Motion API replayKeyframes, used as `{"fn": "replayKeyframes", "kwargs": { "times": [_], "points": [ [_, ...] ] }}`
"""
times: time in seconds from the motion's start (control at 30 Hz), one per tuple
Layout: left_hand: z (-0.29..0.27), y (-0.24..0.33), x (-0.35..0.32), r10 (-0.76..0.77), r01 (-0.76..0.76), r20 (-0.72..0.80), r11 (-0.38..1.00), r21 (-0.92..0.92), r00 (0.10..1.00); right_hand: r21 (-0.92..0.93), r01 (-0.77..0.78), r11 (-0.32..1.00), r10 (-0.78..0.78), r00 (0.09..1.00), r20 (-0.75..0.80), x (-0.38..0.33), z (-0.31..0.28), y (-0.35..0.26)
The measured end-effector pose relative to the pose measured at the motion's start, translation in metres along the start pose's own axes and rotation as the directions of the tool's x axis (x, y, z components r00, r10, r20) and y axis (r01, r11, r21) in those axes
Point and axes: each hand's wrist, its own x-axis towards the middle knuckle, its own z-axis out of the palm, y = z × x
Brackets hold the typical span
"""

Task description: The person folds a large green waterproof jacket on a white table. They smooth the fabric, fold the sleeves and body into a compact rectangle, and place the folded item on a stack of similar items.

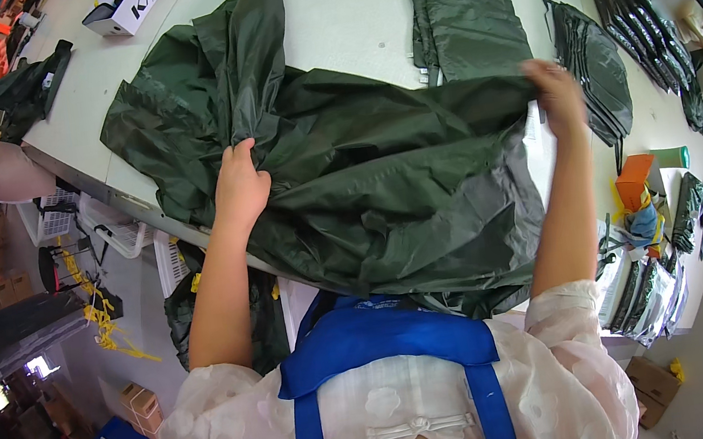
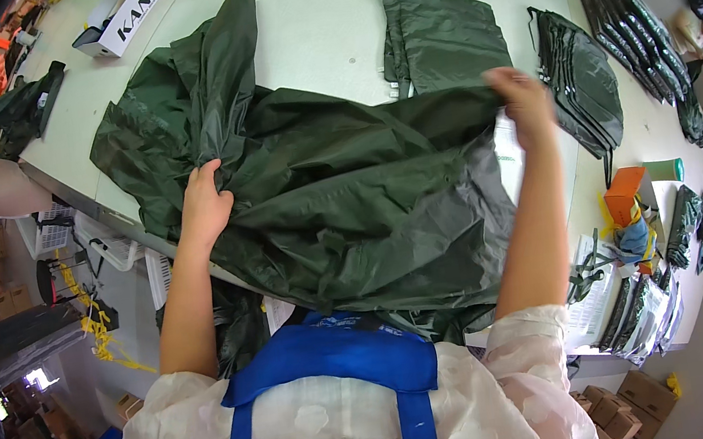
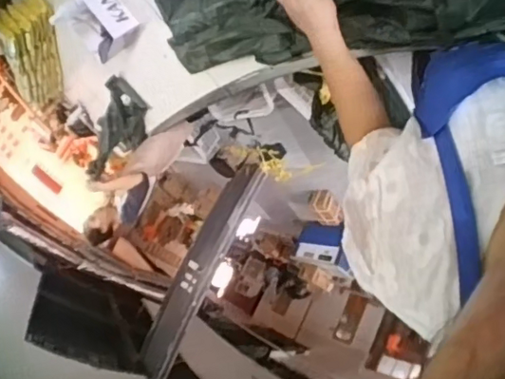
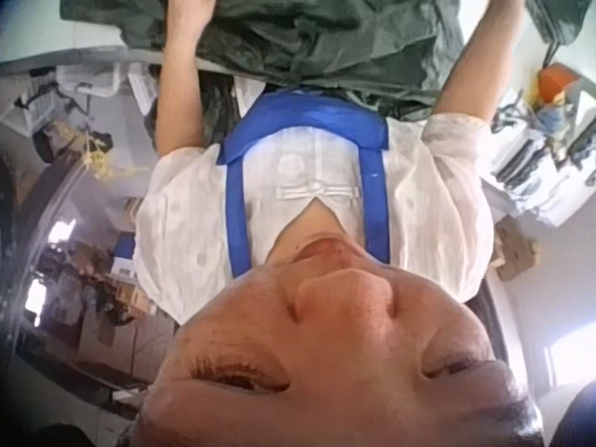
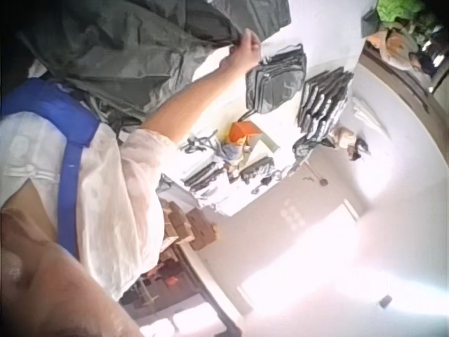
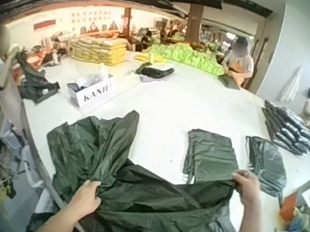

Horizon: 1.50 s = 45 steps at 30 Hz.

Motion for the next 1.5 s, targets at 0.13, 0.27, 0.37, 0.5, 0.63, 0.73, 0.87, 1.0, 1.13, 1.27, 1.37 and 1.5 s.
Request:
{"fn": "replayKeyframes", "kwargs": {
  "times": [0.13, 0.27, 0.37, 0.5, 0.63, 0.73, 0.87, 1.0, 1.13, 1.27, 1.37, 1.5],
  "points": [
    [-0.008, 0.019, -0.008, 0.077, -0.060, -0.063, 0.969, 0.239, 0.995, 0.735, 0.269, 0.622, -0.251, 0.958, -0.138, -0.068, -0.062, -0.039],
    [-0.014, 0.091, -0.003, 0.387, -0.445, -0.240, 0.852, -0.277, 0.890, 0.467, 0.373, 0.802, -0.395, 0.917, -0.056, -0.172, -0.010, -0.062],
    [0.014, 0.149, -0.004, 0.484, 0.306, 0.380, 0.228, -0.925, 0.788, 0.190, 0.128, 0.973, -0.194, 0.903, 0.383, -0.208, 0.024, -0.054],
    [0.046, 0.195, -0.008, 0.727, 0.268, 0.473, 0.390, -0.881, 0.498, -0.081, 0.259, 0.963, -0.087, 0.577, 0.812, -0.229, 0.065, -0.005],
    [0.031, 0.192, -0.021, 0.848, -0.115, 0.470, 0.507, -0.854, 0.246, -0.241, 0.420, 0.875, -0.071, 0.603, 0.795, -0.241, 0.074, 0.009],
    [0.014, 0.161, -0.018, 0.732, -0.158, 0.296, 0.482, -0.862, 0.614, -0.231, 0.398, 0.888, -0.097, 0.653, 0.751, -0.242, 0.061, 0.000],
    [-0.048, 0.181, -0.054, 0.954, -0.522, -0.015, 0.152, -0.840, 0.301, -0.196, 0.362, 0.911, -0.137, 0.715, 0.686, -0.233, 0.058, -0.007],
    [-0.066, 0.194, -0.098, 0.912, -0.670, 0.265, 0.411, -0.619, 0.314, -0.175, 0.283, 0.943, -0.098, 0.739, 0.667, -0.197, 0.073, 0.010],
    [-0.050, 0.171, -0.084, 0.846, -0.483, 0.325, 0.514, -0.709, 0.423, -0.389, 0.325, 0.862, -0.072, 0.838, 0.541, -0.189, 0.058, -0.022],
    [-0.054, 0.141, -0.080, 0.563, -0.066, 0.312, 0.551, -0.832, 0.765, -0.264, 0.213, 0.941, -0.132, 0.947, 0.293, -0.200, 0.029, -0.023],
    [-0.044, 0.127, -0.081, 0.527, 0.106, 0.271, 0.322, -0.941, 0.806, 0.377, -0.277, 0.884, 0.156, 0.935, 0.320, -0.238, 0.042, -0.037],
    [-0.034, 0.128, -0.091, 0.524, 0.068, 0.250, 0.341, -0.938, 0.814, 0.577, -0.283, 0.766, 0.046, 0.920, 0.390, -0.258, 0.076, -0.036]
  ]
}}
